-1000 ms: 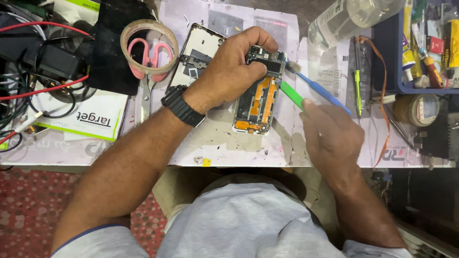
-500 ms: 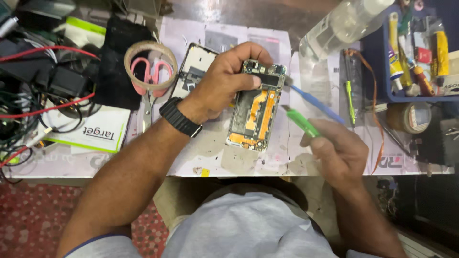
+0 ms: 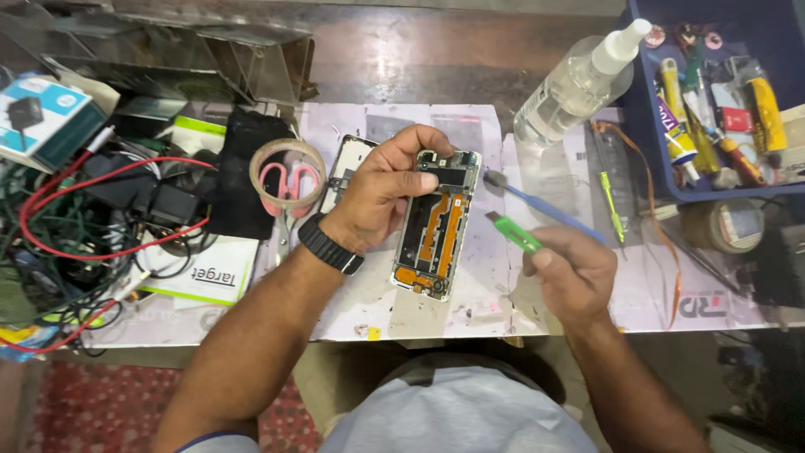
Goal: The person disassembles a white smartphone, removes the motherboard, and uses a small brush to clean the internal components. They then reposition the motherboard within the phone chassis.
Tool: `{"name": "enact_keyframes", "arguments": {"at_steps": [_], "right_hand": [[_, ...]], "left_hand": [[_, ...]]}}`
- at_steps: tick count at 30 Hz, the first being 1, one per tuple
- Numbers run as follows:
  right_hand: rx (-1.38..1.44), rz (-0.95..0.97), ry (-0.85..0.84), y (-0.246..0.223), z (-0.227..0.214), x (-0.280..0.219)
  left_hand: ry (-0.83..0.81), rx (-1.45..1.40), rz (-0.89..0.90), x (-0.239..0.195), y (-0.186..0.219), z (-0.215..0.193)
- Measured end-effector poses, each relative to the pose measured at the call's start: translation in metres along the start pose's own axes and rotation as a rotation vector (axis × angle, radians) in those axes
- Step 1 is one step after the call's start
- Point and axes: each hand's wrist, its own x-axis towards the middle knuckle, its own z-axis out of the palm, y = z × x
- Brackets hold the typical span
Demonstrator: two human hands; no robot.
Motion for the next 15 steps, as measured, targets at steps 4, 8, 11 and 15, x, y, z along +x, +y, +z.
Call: {"name": "enact_keyframes", "arguments": {"at_steps": [4, 8, 11, 15], "right_hand": [[-0.147, -0.029, 0.0, -0.007, 0.005, -0.001], [-0.31, -0.062, -0.058, -0.016, 0.008, 0.002], [-0.311, -0.076, -0.057, -0.018, 0.007, 0.001], [-0.117, -0.131, -0.029, -0.013, 0.006, -0.002]], "left_hand": [[-0.006, -0.015, -0.002, -0.001, 0.003, 0.0], [-0.029, -0.001, 0.004, 0.001, 0.003, 0.004], [-0.028, -0.01, -0.017, 0.002, 0.004, 0.007], [-0.074, -0.044, -0.033, 0.001, 0.005, 0.009]]}}
